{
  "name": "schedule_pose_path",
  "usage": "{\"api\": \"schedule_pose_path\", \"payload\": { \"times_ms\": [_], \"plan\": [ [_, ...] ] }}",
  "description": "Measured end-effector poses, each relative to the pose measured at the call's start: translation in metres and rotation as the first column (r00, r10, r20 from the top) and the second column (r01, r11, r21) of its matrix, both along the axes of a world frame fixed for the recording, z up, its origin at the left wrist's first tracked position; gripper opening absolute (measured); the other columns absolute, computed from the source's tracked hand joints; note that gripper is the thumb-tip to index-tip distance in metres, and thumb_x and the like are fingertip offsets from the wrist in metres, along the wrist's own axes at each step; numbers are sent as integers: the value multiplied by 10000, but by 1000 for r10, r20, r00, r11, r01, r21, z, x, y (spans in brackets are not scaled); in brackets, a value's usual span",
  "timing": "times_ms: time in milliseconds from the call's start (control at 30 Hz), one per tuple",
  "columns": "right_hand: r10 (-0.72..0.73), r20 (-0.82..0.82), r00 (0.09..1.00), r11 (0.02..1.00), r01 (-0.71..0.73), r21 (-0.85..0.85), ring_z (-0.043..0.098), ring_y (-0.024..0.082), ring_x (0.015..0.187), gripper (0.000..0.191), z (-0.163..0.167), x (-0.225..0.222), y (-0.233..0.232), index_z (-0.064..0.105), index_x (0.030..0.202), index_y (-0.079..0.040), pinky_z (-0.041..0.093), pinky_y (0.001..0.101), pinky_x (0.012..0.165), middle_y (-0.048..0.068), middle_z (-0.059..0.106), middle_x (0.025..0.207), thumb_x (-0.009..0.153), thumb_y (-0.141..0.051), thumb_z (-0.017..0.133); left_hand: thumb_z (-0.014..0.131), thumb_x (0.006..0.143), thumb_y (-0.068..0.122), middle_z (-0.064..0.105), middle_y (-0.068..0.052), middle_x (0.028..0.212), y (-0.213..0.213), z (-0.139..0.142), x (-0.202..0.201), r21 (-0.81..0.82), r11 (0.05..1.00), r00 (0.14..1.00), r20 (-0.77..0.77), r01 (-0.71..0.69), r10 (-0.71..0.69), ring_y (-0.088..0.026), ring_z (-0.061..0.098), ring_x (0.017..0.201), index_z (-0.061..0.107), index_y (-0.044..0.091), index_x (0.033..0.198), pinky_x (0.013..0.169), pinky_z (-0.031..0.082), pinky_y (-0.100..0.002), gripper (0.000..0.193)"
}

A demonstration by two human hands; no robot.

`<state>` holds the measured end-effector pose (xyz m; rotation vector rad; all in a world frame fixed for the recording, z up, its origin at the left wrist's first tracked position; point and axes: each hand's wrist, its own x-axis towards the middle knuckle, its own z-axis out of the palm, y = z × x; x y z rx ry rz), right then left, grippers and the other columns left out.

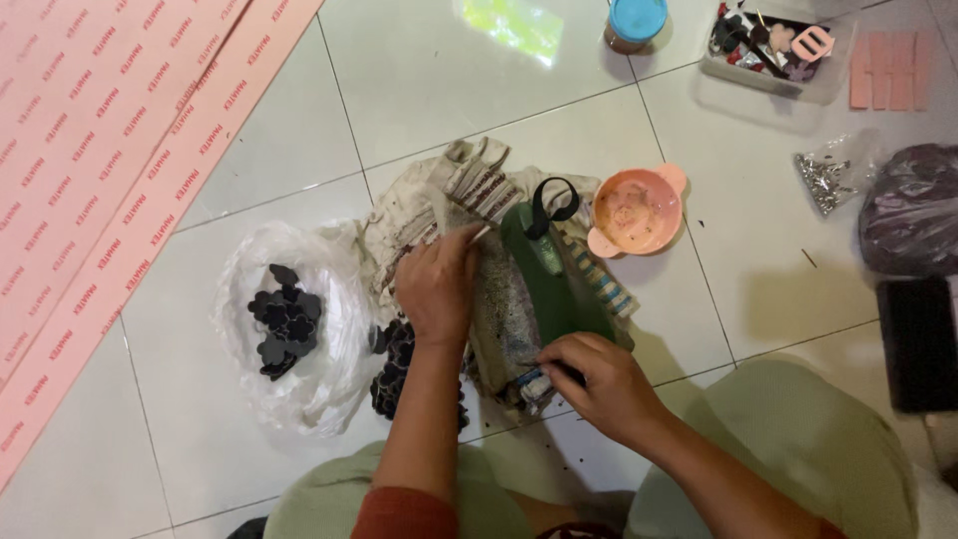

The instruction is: The person sits on the floor decorating a green shoe with black flower-shaped decorations. They pick up a flower piece, hold the shoe steady, and use a small stick-like tool to press and position the flowers onto the shoe upper, placing finished flowers with a pile of others on a plastic bag.

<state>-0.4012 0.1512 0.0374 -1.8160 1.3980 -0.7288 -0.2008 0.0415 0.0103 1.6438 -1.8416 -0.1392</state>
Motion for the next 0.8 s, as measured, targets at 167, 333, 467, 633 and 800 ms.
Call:
{"api": "schedule_pose_path", "payload": {
  "times_ms": [167,333,467,633,800],
  "plan": [
    [23,-32,999,1000,-22,19,716,282,867,122,1,7,-2,705,980,-48,557,379,723,96,728,945,862,-60,736,756,901,242,762,-43,932,15,-15,1,120,993,989,-147,-6,24,-220,676,813,776,200,1070,732,490,-354,176],
    [27,2,1000,993,-27,113,723,291,843,138,8,25,-5,703,1019,-35,566,381,709,112,717,954,881,-39,700,533,1059,351,741,0,1027,43,-16,21,502,864,277,-836,41,473,-85,612,798,734,124,1167,710,485,-272,322],
    [77,-22,997,994,-75,81,695,350,864,168,9,47,-17,688,1042,-21,550,408,723,149,685,946,876,-2,672,472,1106,318,710,-59,1069,74,-15,43,462,885,180,-877,62,445,-116,513,826,647,30,1312,778,447,-274,396],
    [-18,-102,995,997,11,-74,679,392,876,157,11,77,-42,681,1055,-26,542,427,730,182,670,946,902,3,659,475,1079,246,724,-105,1133,79,-32,43,453,885,16,-891,111,454,-136,648,929,553,24,1312,816,516,-280,332],
    [-176,-130,976,974,192,124,717,339,730,132,9,103,-63,681,1050,-45,549,407,656,167,681,907,923,-29,649,532,1037,181,696,-96,1194,50,-48,61,354,922,-149,-914,156,376,-184,680,1020,497,54,1358,913,563,-331,347]
  ]
}}
